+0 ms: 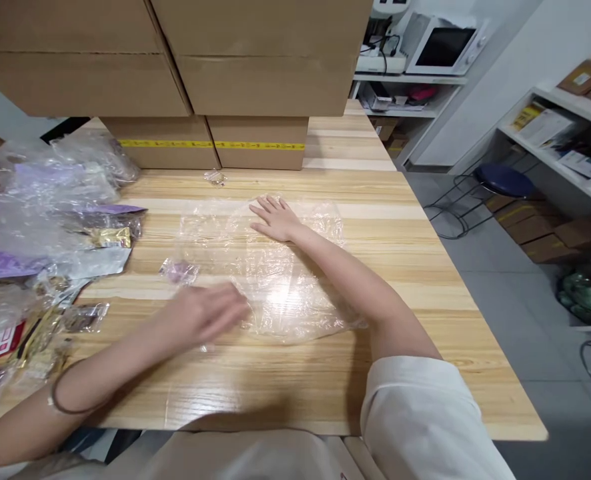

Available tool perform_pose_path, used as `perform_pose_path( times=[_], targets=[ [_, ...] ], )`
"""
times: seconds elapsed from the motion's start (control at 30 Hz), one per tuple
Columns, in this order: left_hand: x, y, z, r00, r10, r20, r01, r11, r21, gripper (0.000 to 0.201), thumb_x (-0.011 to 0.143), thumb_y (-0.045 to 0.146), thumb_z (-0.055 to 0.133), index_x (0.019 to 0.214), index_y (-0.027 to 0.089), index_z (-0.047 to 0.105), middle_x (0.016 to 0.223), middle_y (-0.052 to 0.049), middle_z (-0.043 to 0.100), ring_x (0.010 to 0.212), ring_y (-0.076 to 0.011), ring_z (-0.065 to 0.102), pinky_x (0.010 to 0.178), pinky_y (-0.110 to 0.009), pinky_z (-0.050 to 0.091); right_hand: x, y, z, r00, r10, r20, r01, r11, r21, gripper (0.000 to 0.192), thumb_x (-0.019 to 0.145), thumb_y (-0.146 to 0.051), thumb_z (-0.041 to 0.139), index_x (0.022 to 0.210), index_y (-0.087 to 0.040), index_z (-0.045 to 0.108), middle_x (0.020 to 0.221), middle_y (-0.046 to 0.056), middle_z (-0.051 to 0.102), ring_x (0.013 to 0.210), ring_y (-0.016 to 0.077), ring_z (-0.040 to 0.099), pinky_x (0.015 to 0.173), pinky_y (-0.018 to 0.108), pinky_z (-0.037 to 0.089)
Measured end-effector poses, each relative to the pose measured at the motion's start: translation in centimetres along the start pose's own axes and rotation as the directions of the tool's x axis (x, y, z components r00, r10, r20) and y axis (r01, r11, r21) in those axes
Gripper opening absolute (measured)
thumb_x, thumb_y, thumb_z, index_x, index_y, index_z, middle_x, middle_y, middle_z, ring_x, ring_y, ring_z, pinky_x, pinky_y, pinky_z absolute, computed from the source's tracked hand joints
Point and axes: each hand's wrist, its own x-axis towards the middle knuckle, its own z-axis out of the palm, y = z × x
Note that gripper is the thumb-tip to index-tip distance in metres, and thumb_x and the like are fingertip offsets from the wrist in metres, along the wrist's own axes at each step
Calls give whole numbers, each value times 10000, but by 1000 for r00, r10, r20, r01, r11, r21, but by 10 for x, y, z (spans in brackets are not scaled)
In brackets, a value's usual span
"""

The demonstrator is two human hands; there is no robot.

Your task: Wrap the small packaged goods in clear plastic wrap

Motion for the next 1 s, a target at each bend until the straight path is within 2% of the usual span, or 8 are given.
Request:
perform_pose_path(
  times=[0.1, 0.2, 0.47, 0.6, 0.73, 0.8, 0.93, 1.0],
  targets=[
    [-20, -55, -35, 810, -558, -182, 582, 803, 127, 383, 973, 279, 324, 1207, 182, 611, 1199, -116, 644, 895, -241, 675, 710, -334, 492, -2, 5, 1, 999, -26, -23, 26, 1000, -12, 746, 980, -669, 254, 1574, -221, 294, 1661, 88, 162, 1536, 314, 100, 1226, 547, 69],
    [-40, -104, -53, 630, -774, 71, 733, 622, 274, 404, 883, 289, 446, 1225, 175, 627, 1268, -144, 579, 862, -269, 674, 743, -354, 489, -3, 4, 2, 999, -29, -37, 29, 999, -15, 748, 982, -665, 240, 1572, -209, 300, 1659, 90, 174, 1536, 310, 104, 1229, 537, 72],
    [-41, -123, -26, 818, -526, 234, 534, 845, 32, 576, 795, 558, 556, 1291, 265, 571, 1249, -78, 522, 879, -211, 655, 820, -313, 476, -6, 2, 0, 999, -21, -43, 21, 1000, -1, 753, 974, -679, 235, 1563, -217, 321, 1657, 73, 186, 1535, 308, 113, 1231, 536, 84],
    [-37, -114, -43, 659, -730, 180, 686, 682, 255, 491, 808, 569, 529, 1105, 180, 565, 922, -97, 640, 782, -283, 644, 696, -349, 452, -8, 0, 0, 999, -22, -44, 21, 1000, -21, 726, 988, -641, 241, 1565, -206, 318, 1657, 87, 197, 1532, 308, 128, 1232, 520, 91],
    [-36, -87, -77, 512, -831, -218, 836, 423, 349, 491, 875, 465, 451, 1227, 124, 480, 941, -174, 664, 815, -353, 646, 699, -405, 437, -8, -7, -1, 997, -35, -68, 29, 996, -82, 704, 998, -589, 251, 1554, -167, 342, 1638, 116, 260, 1523, 330, 161, 1229, 541, 49],
    [-22, -66, -81, 548, -773, -320, 837, 503, 218, 462, 884, 470, 463, 1211, 146, 494, 993, -165, 667, 817, -324, 642, 693, -386, 436, -8, -12, -3, 992, -46, -116, 31, 991, -129, 682, 1001, -530, 269, 1527, -111, 384, 1603, 147, 336, 1512, 333, 195, 1231, 541, 4],
    [31, -29, -47, 877, -480, 25, 480, 872, -96, 418, 838, 538, 587, 1083, 200, 589, 898, -71, 684, 722, -221, 613, 641, -308, 425, -21, -13, -21, 962, 56, -268, -72, 996, -52, 588, 996, -360, 249, 1459, -66, 460, 1527, 171, 448, 1464, 323, 303, 1225, 569, 60],
    [61, -20, -19, 945, -309, 105, 320, 941, -113, 409, 841, 559, 595, 983, 178, 635, 881, -93, 680, 720, -229, 607, 657, -327, 432, -41, -14, -36, 931, 109, -349, -115, 993, 4, 541, 987, -323, 258, 1399, -109, 536, 1470, 159, 511, 1414, 338, 376, 1199, 610, 128]
  ],
)
